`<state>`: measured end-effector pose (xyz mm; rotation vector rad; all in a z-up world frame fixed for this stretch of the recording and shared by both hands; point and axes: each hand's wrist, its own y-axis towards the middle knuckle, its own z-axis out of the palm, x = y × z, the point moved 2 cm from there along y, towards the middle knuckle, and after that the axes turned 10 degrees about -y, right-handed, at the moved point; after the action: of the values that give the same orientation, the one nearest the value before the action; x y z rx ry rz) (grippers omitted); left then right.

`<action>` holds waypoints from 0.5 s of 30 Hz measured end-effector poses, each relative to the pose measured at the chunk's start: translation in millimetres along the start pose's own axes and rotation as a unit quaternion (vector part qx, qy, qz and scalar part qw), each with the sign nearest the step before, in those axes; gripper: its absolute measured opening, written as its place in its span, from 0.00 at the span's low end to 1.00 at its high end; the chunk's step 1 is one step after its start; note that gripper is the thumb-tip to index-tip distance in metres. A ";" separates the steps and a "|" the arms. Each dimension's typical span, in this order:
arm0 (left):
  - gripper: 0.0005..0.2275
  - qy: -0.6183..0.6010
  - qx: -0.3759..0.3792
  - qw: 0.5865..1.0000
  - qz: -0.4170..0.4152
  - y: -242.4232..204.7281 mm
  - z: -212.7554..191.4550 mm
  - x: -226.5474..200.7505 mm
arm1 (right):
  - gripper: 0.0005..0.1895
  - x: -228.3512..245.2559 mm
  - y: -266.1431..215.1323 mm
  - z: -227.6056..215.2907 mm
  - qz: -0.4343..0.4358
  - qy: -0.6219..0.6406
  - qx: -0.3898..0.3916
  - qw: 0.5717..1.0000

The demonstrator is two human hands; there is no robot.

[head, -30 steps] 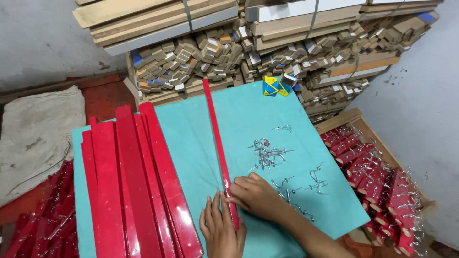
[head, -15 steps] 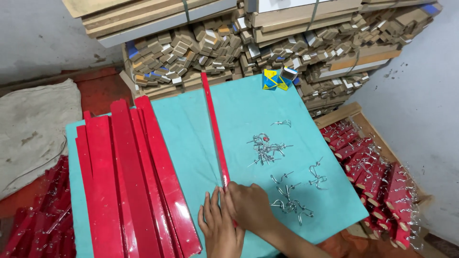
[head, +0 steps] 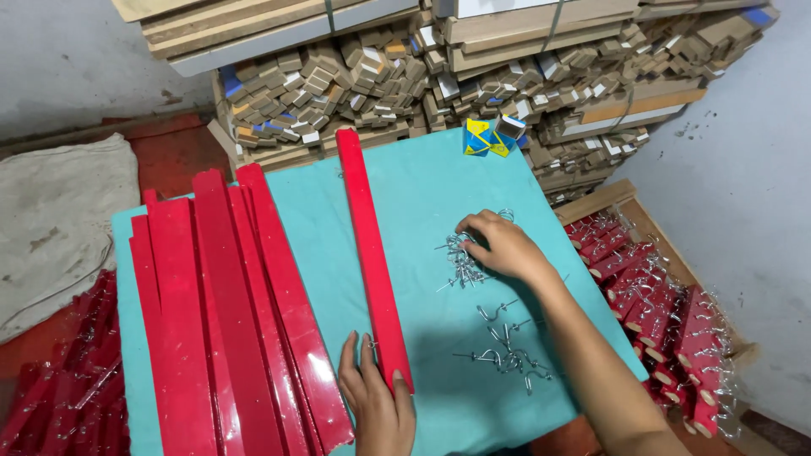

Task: Attach metal clips to red metal bars and place the finished bars into a crate

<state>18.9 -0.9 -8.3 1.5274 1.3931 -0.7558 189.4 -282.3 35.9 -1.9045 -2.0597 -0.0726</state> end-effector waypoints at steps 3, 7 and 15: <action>0.31 -0.025 -0.009 1.000 -0.002 1.5 -4.2 -4.5 | 0.04 1.5 4.4 4.5 -0.019 0.023 -0.046 0.998; 0.31 -0.043 -0.025 0.999 -0.014 3.0 -11.7 -19.0 | 0.05 0.2 3.8 10.9 -0.050 0.044 -0.095 0.993; 0.27 -0.038 0.032 0.998 0.041 24.2 -26.1 -61.6 | 0.04 44.0 -39.2 -20.0 -0.139 0.113 -0.224 0.958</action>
<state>28.2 -2.0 62.2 1.5783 1.2531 -0.8066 153.1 -249.3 74.2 -1.7115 -2.2669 -0.8490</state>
